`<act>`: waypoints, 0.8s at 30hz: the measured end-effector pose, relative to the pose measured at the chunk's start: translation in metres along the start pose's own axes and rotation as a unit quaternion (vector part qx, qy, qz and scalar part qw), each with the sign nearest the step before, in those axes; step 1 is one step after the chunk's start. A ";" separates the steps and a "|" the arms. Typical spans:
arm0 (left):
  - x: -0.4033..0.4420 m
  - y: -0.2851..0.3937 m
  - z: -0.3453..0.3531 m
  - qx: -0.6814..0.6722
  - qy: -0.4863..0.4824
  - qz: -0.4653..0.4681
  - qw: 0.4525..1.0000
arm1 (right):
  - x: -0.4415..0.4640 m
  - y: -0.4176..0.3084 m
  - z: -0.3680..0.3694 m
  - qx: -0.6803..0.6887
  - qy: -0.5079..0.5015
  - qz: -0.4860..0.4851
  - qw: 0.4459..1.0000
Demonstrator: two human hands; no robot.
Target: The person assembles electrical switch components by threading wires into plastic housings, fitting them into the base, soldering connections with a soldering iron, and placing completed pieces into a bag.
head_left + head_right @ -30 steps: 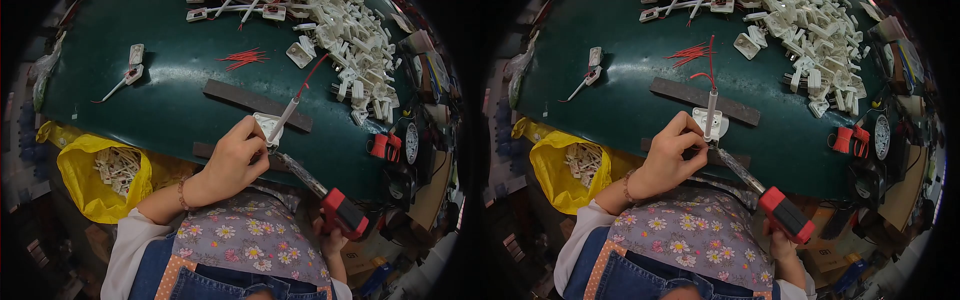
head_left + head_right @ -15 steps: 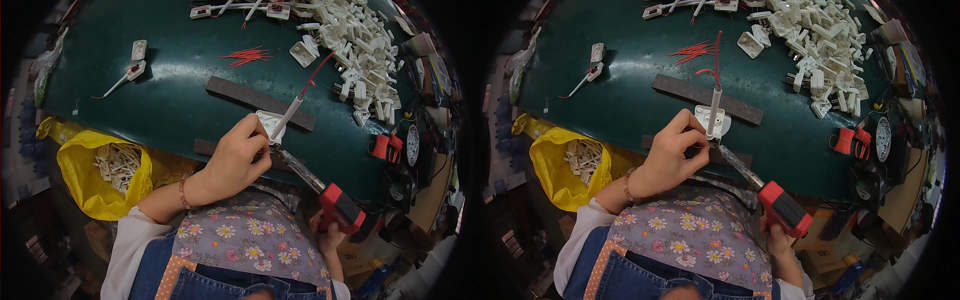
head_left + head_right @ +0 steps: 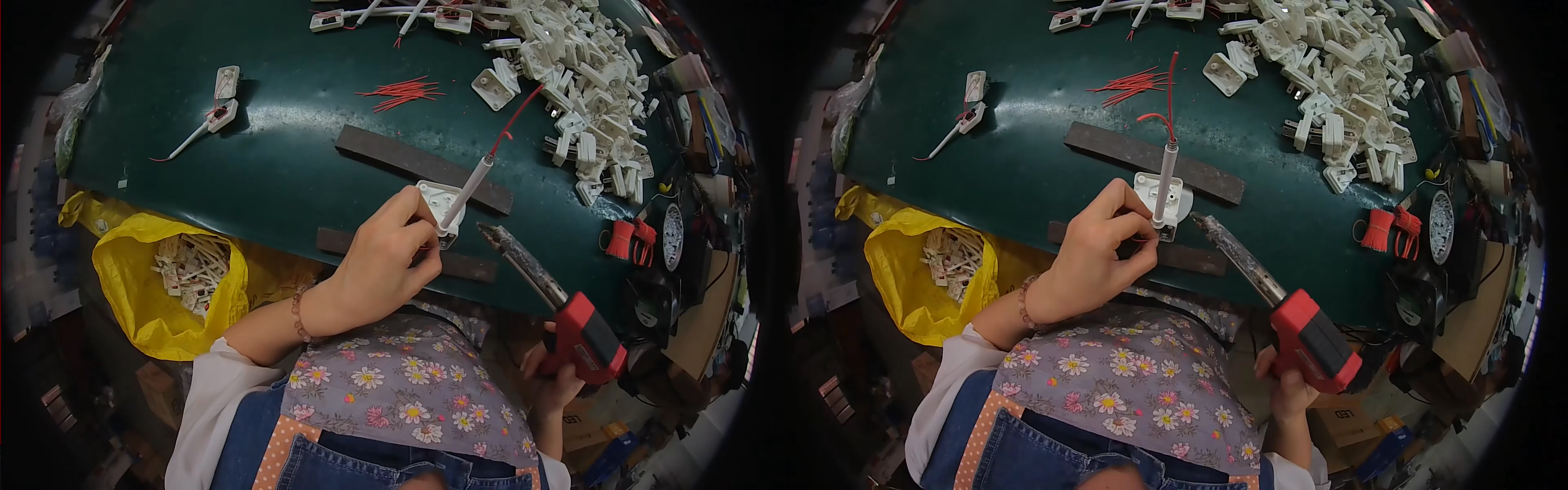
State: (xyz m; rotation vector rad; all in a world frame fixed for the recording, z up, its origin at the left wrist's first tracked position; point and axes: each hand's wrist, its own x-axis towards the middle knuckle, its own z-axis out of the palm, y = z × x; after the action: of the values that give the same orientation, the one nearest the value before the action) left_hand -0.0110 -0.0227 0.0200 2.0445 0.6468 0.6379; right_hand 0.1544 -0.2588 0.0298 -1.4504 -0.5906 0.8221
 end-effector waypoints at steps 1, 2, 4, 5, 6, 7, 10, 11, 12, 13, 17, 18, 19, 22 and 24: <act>0.000 0.000 -0.001 0.013 -0.003 -0.001 1.000 | 0.002 -0.001 0.003 0.009 0.000 -0.005 1.000; 0.000 0.000 -0.001 0.025 -0.005 -0.001 1.000 | 0.004 -0.003 0.006 0.019 0.001 -0.011 1.000; 0.000 -0.001 -0.001 0.027 -0.004 0.003 1.000 | 0.009 -0.012 0.012 -0.010 0.007 0.012 1.000; 0.000 -0.001 -0.001 0.030 -0.002 0.006 1.000 | 0.010 -0.014 0.014 -0.009 0.007 0.012 1.000; 0.000 0.000 -0.001 0.030 -0.002 0.006 1.000 | 0.011 -0.017 0.016 0.005 0.024 0.024 0.999; 0.000 0.000 -0.001 0.028 -0.003 0.002 1.000 | 0.012 -0.017 0.017 0.013 0.032 0.030 0.999; 0.000 0.000 -0.001 0.031 -0.003 0.002 1.000 | 0.015 -0.016 0.017 0.022 0.031 0.024 0.999; 0.000 0.000 -0.001 0.035 -0.001 0.006 0.999 | 0.016 -0.016 0.016 0.022 0.028 0.020 0.999; 0.000 0.000 -0.001 0.035 -0.001 0.007 0.999 | 0.016 -0.013 0.016 0.022 0.028 0.019 0.999; 0.000 -0.001 0.000 0.032 -0.003 0.000 0.999 | 0.017 -0.011 0.016 0.023 0.028 0.017 0.999; 0.001 -0.001 -0.001 0.033 -0.004 0.008 0.999 | 0.027 -0.011 0.032 0.052 0.070 -0.004 0.996; 0.001 0.001 -0.001 -0.006 -0.007 0.000 1.000 | 0.030 -0.010 0.031 0.052 0.073 -0.002 0.996; 0.003 0.001 -0.003 -0.002 -0.003 0.007 1.000 | 0.032 -0.010 0.030 0.053 0.075 0.000 0.996; 0.009 0.002 -0.020 -0.036 -0.086 -0.001 0.996 | 0.037 -0.006 0.024 0.094 0.058 0.003 0.994; 0.028 -0.003 -0.044 -0.037 -0.167 0.019 0.985 | 0.039 -0.006 0.025 0.100 0.057 0.001 0.993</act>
State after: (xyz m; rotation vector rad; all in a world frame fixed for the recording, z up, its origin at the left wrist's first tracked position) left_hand -0.0198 0.0229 0.0449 2.0349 0.3829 0.3228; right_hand 0.1587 -0.2126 0.0323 -1.3044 -0.4088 0.7710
